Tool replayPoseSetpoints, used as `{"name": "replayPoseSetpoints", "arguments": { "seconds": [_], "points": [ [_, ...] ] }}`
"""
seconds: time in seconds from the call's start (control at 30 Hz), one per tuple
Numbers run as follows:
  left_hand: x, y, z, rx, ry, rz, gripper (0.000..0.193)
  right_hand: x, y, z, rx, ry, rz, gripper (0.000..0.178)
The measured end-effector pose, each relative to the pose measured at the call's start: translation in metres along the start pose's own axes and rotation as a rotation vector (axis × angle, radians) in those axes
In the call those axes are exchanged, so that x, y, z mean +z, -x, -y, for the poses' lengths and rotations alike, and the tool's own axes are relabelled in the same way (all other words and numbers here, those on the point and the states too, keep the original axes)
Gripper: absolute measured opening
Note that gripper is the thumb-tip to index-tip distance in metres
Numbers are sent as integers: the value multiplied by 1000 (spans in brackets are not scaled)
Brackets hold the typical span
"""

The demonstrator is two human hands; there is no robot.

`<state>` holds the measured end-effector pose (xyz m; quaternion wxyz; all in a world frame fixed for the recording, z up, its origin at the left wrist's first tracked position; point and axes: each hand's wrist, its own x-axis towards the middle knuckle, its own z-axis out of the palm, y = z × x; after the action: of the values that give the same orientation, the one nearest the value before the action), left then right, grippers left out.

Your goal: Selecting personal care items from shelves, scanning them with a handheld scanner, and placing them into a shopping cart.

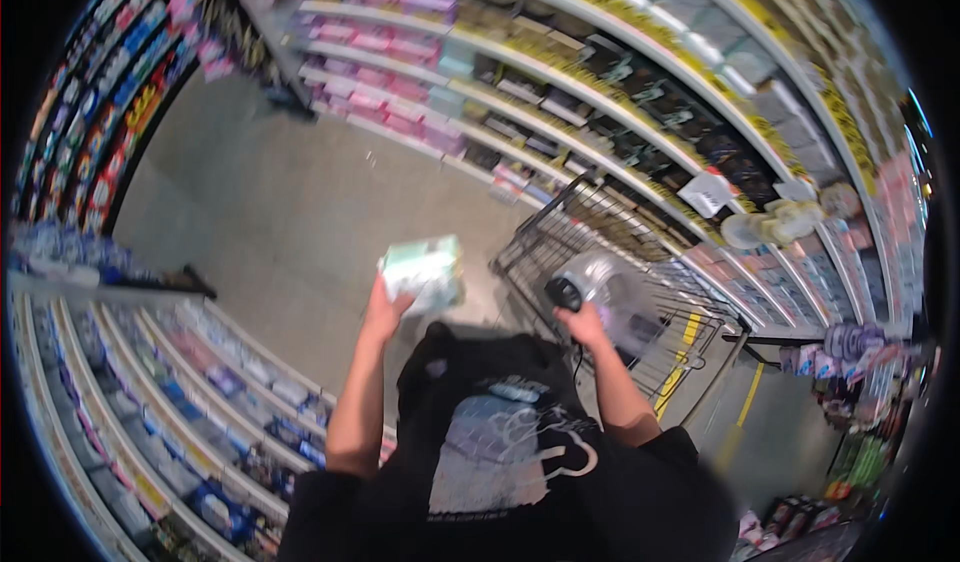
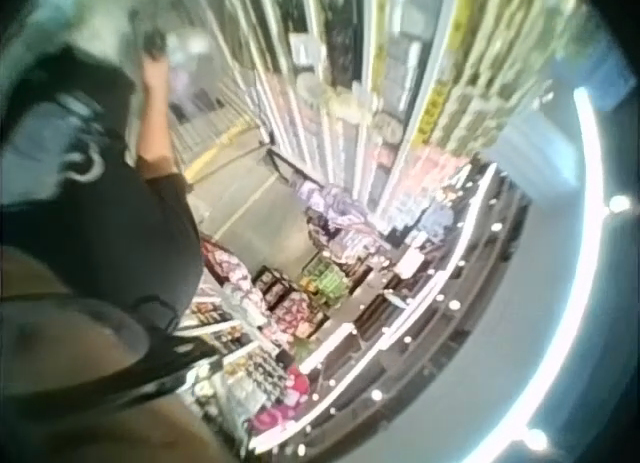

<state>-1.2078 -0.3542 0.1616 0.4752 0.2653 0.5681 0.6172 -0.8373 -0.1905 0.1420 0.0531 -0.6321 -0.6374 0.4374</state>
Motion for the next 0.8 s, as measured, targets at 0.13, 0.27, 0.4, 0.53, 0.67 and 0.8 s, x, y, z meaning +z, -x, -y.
{"name": "replayPoseSetpoints", "arguments": {
  "seconds": [0.13, 0.27, 0.4, 0.53, 0.67, 0.8],
  "points": [
    [13, -37, -60, 323, -462, -22, 89, -8, 34, 74, -193, -191, 88, 33],
    [-5, -57, -55, 601, -682, 14, 90, -14, 82, 151, -396, -245, 162, 27],
    [0, -69, -58, 731, -667, 130, 87, -33, 104, 184, -444, -171, 144, 27],
    [5, -80, -67, 744, -648, 232, 83, -56, 101, 209, -486, 44, 253, 29],
    [13, -93, -84, 799, -683, 312, 80, -83, 96, 220, -570, 209, 216, 27],
    [20, -102, -92, 729, -899, 328, 74, -110, 74, 217, -652, 286, 256, 26]
  ]
}}
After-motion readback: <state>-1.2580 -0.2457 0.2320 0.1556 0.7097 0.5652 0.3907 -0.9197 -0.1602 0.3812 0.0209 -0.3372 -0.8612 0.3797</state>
